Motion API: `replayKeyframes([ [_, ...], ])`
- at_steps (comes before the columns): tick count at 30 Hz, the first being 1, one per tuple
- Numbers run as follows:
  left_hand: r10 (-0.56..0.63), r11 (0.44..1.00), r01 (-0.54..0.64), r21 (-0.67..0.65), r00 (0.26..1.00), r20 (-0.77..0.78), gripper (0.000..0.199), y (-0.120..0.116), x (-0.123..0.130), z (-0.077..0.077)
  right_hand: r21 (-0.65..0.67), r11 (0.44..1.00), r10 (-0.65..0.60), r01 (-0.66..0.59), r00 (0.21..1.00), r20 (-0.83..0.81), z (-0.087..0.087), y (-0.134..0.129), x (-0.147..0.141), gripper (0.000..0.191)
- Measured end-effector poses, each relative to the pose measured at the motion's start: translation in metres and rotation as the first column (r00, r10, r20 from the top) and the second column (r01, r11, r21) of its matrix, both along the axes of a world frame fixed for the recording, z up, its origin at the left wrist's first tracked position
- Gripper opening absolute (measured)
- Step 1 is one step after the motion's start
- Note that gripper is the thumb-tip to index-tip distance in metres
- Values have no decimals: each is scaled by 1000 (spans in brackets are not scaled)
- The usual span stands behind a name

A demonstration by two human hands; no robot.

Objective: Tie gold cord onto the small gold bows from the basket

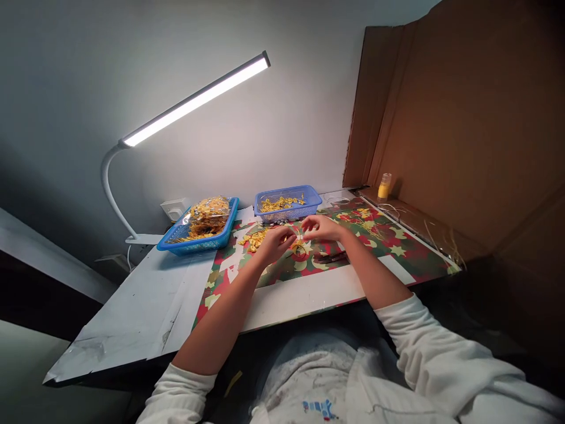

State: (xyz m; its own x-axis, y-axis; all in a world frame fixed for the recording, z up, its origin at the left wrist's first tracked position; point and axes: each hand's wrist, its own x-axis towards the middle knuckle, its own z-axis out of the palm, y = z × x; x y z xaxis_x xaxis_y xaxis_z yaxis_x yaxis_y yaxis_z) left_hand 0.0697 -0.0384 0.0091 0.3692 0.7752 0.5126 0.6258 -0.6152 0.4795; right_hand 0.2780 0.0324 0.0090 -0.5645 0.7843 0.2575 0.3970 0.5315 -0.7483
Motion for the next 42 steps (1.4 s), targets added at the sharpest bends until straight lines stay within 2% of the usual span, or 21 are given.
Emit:
replayKeyframes([
  [1, 12, 1000, -12, 0, 1000, 25, 23, 0, 1, 0, -12, 997, 74, -73, 996, 53, 1, -5, -5, 28],
  [2, 24, 1000, -24, -2, 998, 51, 23, -1, 2, 0, -2, 996, 94, -94, 990, 104, 1, -9, -10, 29],
  [5, 48, 999, -45, -24, 991, 123, 26, 0, 5, -1, 68, 997, 33, -46, 982, 184, -2, -16, -19, 26],
  [9, 47, 997, -36, -66, 983, 179, 30, 0, 7, -2, 95, 995, -18, -1, 981, 194, -5, -16, -21, 9],
  [11, 42, 997, -31, -68, 985, 166, 30, 0, 8, -3, 85, 996, -28, 11, 980, 195, -4, -15, -18, 7],
  [14, 8, 998, -3, -61, 997, 82, 26, -3, 9, -4, 38, 999, -1, -7, 979, 206, -1, -11, -11, 7],
  [18, -74, 997, 72, -17, 987, -142, 23, -4, 9, -7, -25, 999, -18, 23, 982, 188, -2, -4, 1, 12],
  [21, -101, 993, 114, 24, 946, -308, 26, -2, 9, -7, -36, 995, -89, 94, 988, 128, -2, 0, 8, 9],
  [25, -109, 987, 151, 62, 889, -445, 28, -1, 10, -3, 25, 978, -208, 207, 976, 69, 1, -1, 10, 9],
  [35, -52, 985, 129, 118, 860, -508, 23, 1, 9, -7, 92, 949, -307, 303, 951, 33, 3, -2, 8, 8],
  [39, -28, 984, 120, 134, 840, -542, 26, 3, 7, -9, 144, 901, -418, 409, 908, 38, -1, 4, 10, 8],
  [42, -9, 986, 94, 138, 856, -517, 27, 3, 6, -10, 175, 861, -493, 478, 869, 51, -2, 6, 10, 7],
])
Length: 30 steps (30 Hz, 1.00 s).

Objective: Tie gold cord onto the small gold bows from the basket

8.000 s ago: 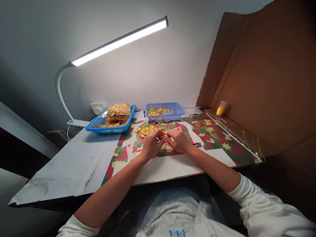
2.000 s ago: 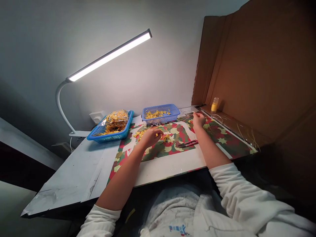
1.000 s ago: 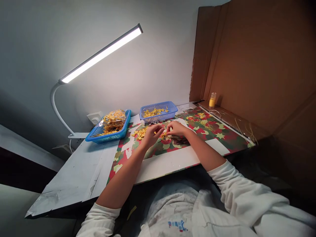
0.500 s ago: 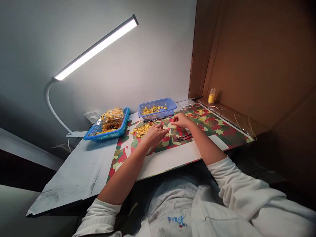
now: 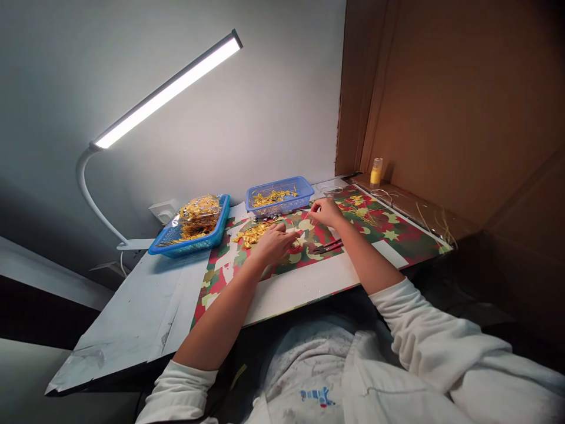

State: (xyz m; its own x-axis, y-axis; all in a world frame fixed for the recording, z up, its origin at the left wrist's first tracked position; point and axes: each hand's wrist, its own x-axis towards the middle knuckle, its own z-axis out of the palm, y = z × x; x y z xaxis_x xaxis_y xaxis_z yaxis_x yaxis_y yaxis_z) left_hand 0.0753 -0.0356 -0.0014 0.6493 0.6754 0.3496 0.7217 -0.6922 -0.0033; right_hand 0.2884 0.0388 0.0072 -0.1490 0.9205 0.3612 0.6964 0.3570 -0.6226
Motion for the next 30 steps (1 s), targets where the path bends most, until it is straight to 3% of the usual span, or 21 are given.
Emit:
replayKeyframes([
  [13, 77, 996, -76, 54, 996, -31, 32, 3, -7, -4, -95, 955, -273, 282, 957, 97, 0, 3, 7, 9],
  [18, 86, 995, -84, 54, 996, -27, 29, 2, -7, -4, -82, 966, -234, 246, 964, 129, -2, 4, 7, 9],
  [23, 60, 998, -60, 5, 998, 9, 28, 1, -8, -4, -186, 961, -156, 204, 958, 242, -2, 3, 7, 12],
  [25, 54, 999, -54, 2, 998, 23, 29, 1, -8, -4, -169, 977, -90, 130, 970, 225, -1, 1, 6, 20],
  [27, 52, 999, -52, 4, 998, 32, 29, 1, -8, -4, -94, 995, 49, -33, 985, 168, -1, -3, 0, 23],
  [30, 66, 998, -66, 5, 997, 47, 26, 1, -7, -3, 34, 933, 352, -358, 929, 112, -2, -12, -15, 15],
])
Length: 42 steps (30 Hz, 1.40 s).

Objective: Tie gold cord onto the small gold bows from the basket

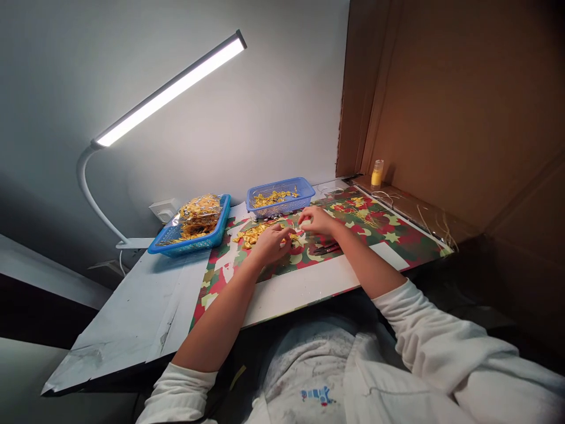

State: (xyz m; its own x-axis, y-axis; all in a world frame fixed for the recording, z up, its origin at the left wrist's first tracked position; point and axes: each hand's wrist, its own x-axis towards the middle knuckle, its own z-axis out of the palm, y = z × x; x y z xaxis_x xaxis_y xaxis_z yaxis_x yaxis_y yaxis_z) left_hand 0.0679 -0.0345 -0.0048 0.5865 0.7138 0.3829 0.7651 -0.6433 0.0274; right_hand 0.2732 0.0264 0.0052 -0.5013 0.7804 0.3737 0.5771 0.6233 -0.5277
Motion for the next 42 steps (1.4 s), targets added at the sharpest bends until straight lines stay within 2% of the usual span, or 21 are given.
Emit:
replayKeyframes([
  [2, 6, 1000, -6, -6, 1000, 13, 23, 0, 0, 0, 41, 992, 121, -122, 993, 8, -3, -7, -11, 10],
  [4, 3, 1000, -2, -17, 1000, 31, 21, 0, -1, 1, 64, 986, 150, -153, 987, 49, -5, -11, -18, 8],
  [10, 6, 1000, -4, -23, 995, 96, 12, 1, -1, 0, 80, 990, 98, -112, 982, 159, -9, -14, -24, 3],
  [18, 62, 998, -53, -46, 971, 231, 13, 0, -1, -4, 57, 994, 84, -94, 983, 163, -8, -15, -24, 5],
  [21, 90, 996, -76, -53, 932, 352, 4, -1, 1, -4, 65, 993, 84, -95, 986, 146, -9, -15, -24, 6],
  [24, 134, 990, -106, -88, 887, 442, 4, -1, 2, -4, 75, 993, 79, -90, 987, 139, -10, -14, -24, 7],
  [27, 141, 989, -114, -91, 897, 419, 4, 0, 2, -4, 74, 993, 79, -90, 987, 141, -11, -13, -24, 9],
  [32, 175, 984, -168, -50, 921, 349, 14, 3, 3, -6, 67, 993, 88, -97, 987, 136, -10, -13, -24, 7],
  [37, 224, 972, -234, -9, 919, 323, 20, 4, 10, -9, 32, 998, 49, -53, 991, 125, -9, -12, -23, 5],
  [42, 251, 966, -259, -6, 930, 267, 17, 6, 13, -12, 9, 1000, 24, -25, 995, 95, -7, -11, -20, 9],
])
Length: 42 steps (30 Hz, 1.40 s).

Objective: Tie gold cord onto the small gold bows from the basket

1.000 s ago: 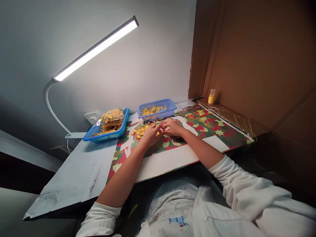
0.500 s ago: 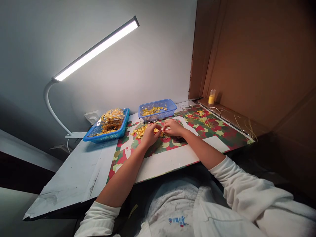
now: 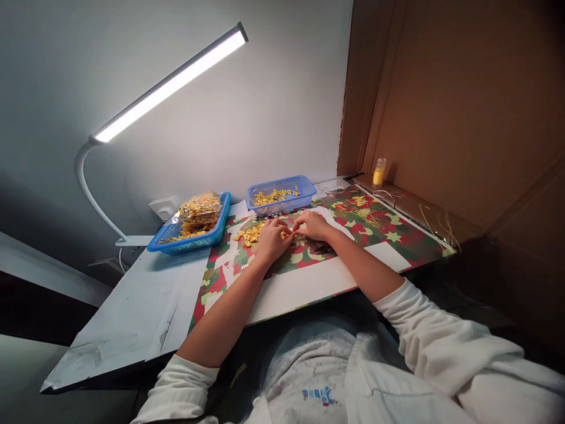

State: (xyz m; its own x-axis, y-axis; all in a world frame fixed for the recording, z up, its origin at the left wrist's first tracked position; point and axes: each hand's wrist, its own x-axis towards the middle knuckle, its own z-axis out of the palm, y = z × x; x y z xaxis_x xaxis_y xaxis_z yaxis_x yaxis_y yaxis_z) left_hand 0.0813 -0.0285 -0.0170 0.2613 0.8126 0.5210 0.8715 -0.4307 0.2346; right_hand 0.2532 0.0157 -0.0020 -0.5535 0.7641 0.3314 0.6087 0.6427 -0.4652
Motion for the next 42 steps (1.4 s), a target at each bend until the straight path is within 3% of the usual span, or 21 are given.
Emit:
replayKeyframes([
  [7, -19, 1000, 19, -5, 1000, 9, 12, 0, -3, 0, -33, 999, 39, -43, 991, -127, 6, -2, 4, 14],
  [19, -77, 992, 94, -86, 981, 175, 17, 9, -9, 0, -7, 997, 75, -77, 985, -156, 2, -2, 0, 10],
  [42, -49, 998, 52, -36, 997, 67, 6, 4, -13, 1, -24, 999, 23, -29, 972, -235, 1, -1, -1, 6],
])
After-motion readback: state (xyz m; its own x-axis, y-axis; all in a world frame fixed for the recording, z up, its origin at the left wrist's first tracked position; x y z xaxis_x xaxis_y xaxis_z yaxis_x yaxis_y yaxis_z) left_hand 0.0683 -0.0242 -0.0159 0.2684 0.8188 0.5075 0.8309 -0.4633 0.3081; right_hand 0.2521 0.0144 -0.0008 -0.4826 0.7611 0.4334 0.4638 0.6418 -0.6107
